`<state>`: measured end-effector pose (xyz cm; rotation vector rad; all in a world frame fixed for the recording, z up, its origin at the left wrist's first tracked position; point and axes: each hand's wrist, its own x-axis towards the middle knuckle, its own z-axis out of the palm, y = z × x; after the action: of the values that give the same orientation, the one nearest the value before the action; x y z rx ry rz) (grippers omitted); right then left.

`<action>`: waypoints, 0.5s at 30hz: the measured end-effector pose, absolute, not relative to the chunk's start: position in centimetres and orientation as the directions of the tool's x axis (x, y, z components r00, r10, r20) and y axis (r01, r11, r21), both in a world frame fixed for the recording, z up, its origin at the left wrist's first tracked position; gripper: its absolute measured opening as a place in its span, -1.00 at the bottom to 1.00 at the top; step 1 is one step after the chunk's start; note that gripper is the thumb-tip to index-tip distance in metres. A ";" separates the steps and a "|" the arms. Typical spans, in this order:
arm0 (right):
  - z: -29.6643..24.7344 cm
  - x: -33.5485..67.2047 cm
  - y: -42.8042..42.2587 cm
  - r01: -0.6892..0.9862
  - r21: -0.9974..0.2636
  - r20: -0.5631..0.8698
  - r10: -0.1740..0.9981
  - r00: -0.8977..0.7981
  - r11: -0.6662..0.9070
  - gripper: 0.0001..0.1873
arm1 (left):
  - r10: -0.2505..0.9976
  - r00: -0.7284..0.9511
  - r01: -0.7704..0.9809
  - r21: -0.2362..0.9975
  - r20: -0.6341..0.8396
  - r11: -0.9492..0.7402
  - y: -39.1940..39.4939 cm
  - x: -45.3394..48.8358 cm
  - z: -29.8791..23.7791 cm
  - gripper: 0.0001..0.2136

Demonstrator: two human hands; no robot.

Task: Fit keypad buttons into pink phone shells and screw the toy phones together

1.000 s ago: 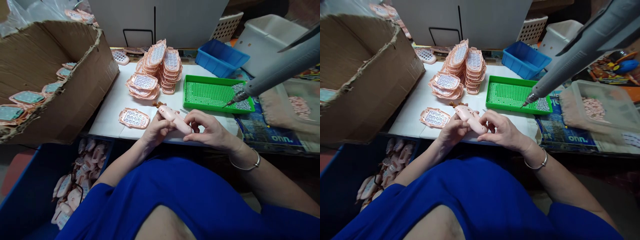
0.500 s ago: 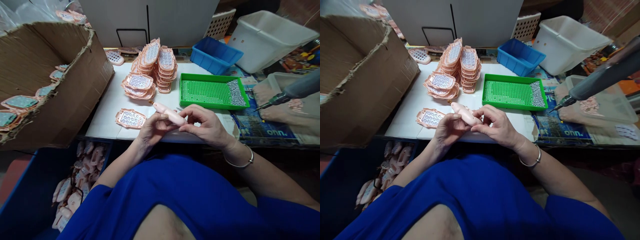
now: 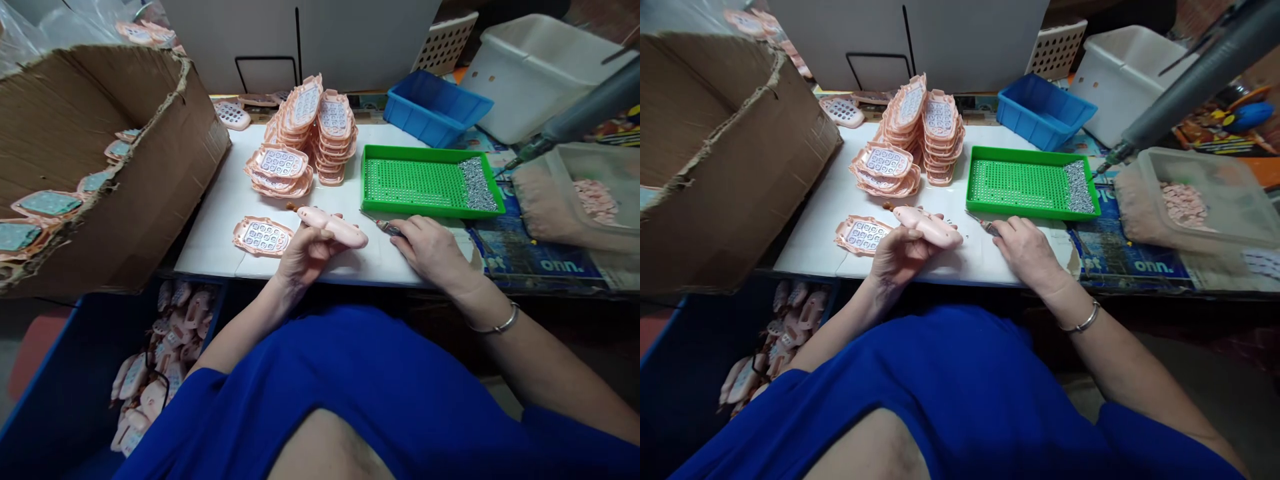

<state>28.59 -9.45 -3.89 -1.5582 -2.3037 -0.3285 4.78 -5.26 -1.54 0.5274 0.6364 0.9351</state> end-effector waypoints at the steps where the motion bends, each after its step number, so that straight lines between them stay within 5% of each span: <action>1: -3.6 28.4 -9.6 0.933 -0.012 0.419 0.849 -0.323 0.360 -0.79 | 0.866 0.424 -0.567 0.667 -0.266 0.483 -5.3 4.9 -1.6 -0.68; 8: 1.0 26.1 -11.5 0.878 -0.209 0.489 0.823 -0.288 0.431 -0.71 | 0.924 0.290 -0.605 0.701 -0.249 0.378 -5.5 5.4 -2.1 -0.59; 15: 1.4 24.4 -12.1 0.841 -0.143 0.523 0.761 -0.384 0.522 -0.67 | 0.939 0.257 -0.598 0.726 -0.227 0.339 -5.5 6.0 -2.4 -0.53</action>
<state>24.39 -12.06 1.40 -1.3010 -2.2298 -0.1967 5.97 -5.53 -2.41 0.5667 0.7192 1.1218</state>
